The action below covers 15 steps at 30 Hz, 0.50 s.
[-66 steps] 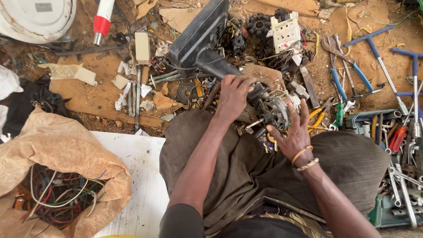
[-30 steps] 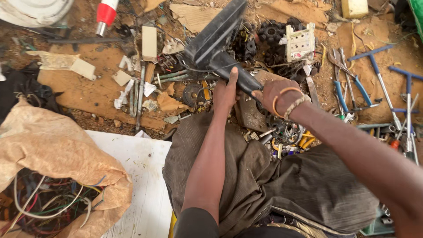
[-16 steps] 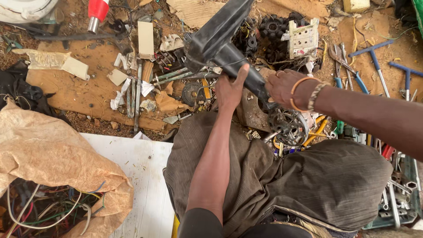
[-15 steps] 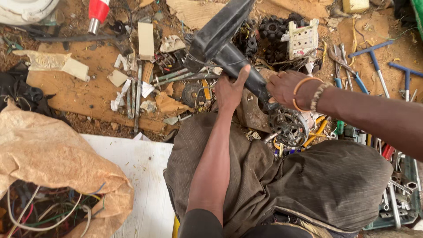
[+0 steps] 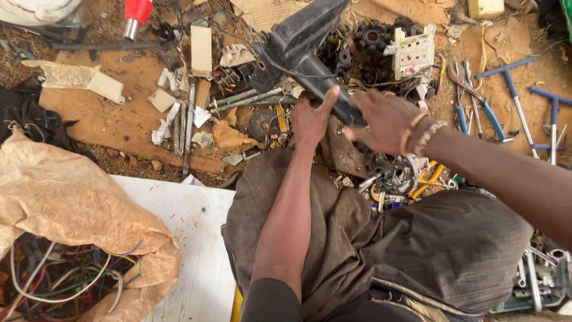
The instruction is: The person disassembles a small cylindrical electrical component using a screwdriver and pliers. They remove internal parts, scrape and clean surfaces, and reassemble the component while seated cross-legged on a chair in a cluttered workshop.
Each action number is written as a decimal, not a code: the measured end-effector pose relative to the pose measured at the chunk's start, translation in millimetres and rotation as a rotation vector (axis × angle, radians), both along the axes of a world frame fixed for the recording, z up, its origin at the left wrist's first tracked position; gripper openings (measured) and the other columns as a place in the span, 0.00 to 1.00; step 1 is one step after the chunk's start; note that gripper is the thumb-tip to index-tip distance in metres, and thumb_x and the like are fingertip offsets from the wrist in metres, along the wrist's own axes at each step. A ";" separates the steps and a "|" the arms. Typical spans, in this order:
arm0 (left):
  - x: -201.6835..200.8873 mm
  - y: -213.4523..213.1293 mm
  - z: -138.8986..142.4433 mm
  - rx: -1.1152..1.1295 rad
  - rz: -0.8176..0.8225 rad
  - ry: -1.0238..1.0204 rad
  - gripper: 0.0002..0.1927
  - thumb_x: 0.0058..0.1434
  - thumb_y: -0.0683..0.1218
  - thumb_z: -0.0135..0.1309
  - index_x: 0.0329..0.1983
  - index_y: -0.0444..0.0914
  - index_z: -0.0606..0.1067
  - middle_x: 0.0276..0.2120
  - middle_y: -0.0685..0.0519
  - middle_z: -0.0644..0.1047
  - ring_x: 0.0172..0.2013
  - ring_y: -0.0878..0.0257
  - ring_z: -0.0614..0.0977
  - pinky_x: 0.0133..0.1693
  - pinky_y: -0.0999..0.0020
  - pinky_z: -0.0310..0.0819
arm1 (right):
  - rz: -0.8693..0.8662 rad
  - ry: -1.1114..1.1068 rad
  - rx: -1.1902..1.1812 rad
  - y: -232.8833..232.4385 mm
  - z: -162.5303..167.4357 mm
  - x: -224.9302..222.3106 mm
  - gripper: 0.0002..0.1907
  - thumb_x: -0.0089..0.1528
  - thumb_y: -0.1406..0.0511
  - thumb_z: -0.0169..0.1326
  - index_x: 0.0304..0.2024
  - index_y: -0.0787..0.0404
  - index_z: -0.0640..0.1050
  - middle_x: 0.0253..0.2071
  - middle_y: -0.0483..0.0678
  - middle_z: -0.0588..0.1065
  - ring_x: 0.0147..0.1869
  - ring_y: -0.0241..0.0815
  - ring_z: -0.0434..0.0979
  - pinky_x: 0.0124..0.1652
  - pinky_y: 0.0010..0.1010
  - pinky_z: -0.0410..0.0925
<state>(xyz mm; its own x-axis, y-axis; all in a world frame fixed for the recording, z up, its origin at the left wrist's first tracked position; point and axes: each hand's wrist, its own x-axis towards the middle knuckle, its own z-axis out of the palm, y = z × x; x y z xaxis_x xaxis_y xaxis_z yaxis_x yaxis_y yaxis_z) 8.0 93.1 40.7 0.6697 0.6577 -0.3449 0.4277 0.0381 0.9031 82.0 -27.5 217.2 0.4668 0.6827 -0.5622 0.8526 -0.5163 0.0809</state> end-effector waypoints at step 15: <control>-9.3 -1.8 -0.8 -0.122 0.053 -0.062 0.42 0.51 0.75 0.55 0.45 0.31 0.79 0.35 0.41 0.82 0.39 0.49 0.86 0.45 0.52 0.78 | -0.113 0.135 0.058 -2.8 4.3 -10.6 0.25 0.61 0.62 0.58 0.59 0.60 0.69 0.49 0.56 0.70 0.48 0.50 0.76 0.47 0.43 0.74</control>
